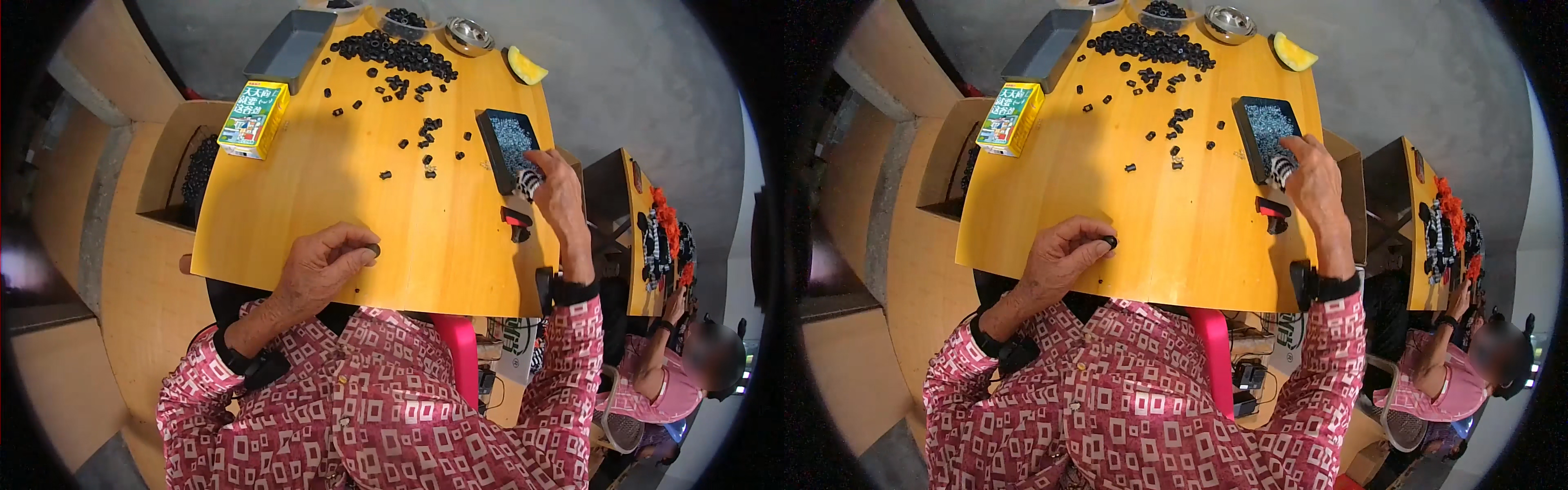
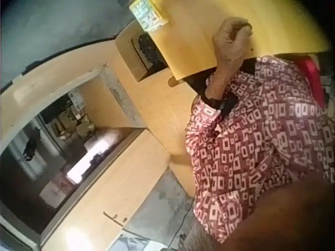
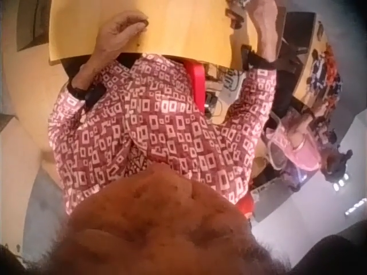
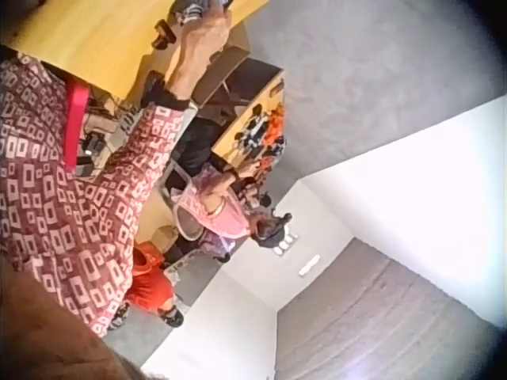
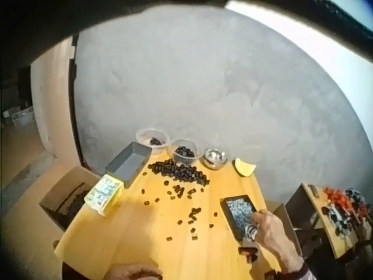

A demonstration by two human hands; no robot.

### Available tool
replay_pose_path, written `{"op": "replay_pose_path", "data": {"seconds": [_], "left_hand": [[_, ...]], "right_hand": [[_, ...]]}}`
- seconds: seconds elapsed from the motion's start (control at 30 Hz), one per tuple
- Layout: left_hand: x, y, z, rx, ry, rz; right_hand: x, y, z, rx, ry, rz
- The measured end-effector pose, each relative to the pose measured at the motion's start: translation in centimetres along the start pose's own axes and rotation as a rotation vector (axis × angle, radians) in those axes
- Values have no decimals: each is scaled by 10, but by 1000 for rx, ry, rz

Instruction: The person sits at a workstation and assembles craft items by fitting small black plastic rings onto striped knitted pieces by hand.

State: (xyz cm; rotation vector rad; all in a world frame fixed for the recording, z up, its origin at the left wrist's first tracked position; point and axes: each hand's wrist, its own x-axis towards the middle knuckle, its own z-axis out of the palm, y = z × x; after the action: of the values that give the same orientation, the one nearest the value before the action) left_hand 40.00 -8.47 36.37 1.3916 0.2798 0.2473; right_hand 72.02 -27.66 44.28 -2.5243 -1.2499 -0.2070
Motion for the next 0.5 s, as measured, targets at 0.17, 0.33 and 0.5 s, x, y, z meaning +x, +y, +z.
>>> {"op": "replay_pose_path", "data": {"seconds": [0.17,0.33,0.5], "left_hand": [[-1,3,2,0,6,2],[-2,3,-1,19,3,-5],[0,5,4,-20,56,-18]], "right_hand": [[30,18,22,-108,-140,-77],[33,25,26,58,-136,-17],[23,45,23,190,-137,89]]}}
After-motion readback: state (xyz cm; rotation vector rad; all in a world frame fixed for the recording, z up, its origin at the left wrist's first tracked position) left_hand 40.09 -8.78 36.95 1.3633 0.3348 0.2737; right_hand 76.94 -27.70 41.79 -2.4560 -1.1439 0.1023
